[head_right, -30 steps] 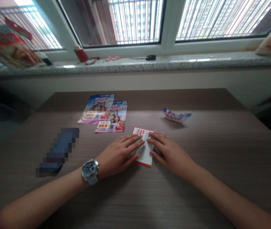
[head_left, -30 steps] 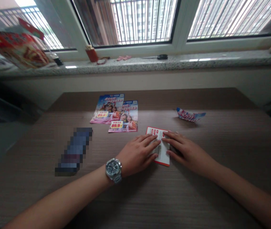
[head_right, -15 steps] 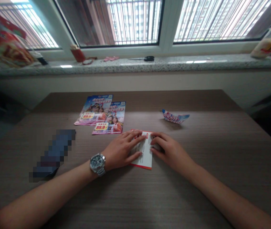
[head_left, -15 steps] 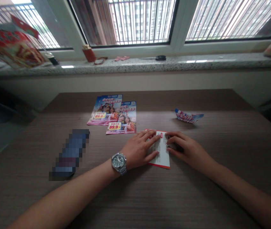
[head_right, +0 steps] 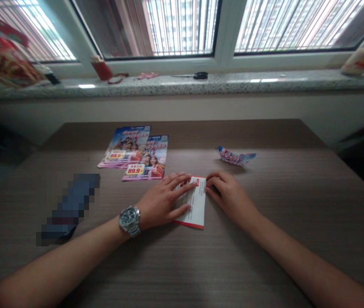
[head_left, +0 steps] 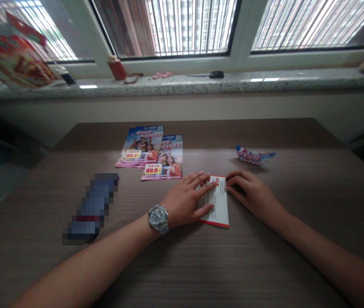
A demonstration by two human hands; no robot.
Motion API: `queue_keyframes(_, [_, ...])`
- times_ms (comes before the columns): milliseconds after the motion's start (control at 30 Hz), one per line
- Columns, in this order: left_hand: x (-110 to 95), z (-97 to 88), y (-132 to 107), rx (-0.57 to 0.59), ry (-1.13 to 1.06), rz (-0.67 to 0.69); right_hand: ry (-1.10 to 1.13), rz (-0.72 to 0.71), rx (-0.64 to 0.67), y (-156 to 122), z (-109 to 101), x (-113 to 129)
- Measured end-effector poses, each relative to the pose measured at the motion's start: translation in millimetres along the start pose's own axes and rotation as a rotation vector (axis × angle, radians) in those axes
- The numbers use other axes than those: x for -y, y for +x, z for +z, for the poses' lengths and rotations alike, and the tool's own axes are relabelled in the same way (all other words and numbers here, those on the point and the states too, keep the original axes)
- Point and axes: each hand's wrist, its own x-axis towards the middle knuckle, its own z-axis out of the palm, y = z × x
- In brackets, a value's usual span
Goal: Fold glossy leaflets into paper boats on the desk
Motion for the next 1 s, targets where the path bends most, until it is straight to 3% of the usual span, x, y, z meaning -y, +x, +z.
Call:
queue_keyframes(300, [-6, -3.8, 2, -0.035, 0.051, -0.038, -0.034, 0.009, -0.003, 28, 0, -14])
queue_keyframes(567, [2, -1.3, 5, -0.071, 0.029, -0.051, -0.073, 0.050, -0.015, 45, 5, -21])
queue_keyframes(1000, [4, -0.3, 5, -0.043, 0.006, -0.057, -0.028, 0.005, 0.031, 31, 3, -17])
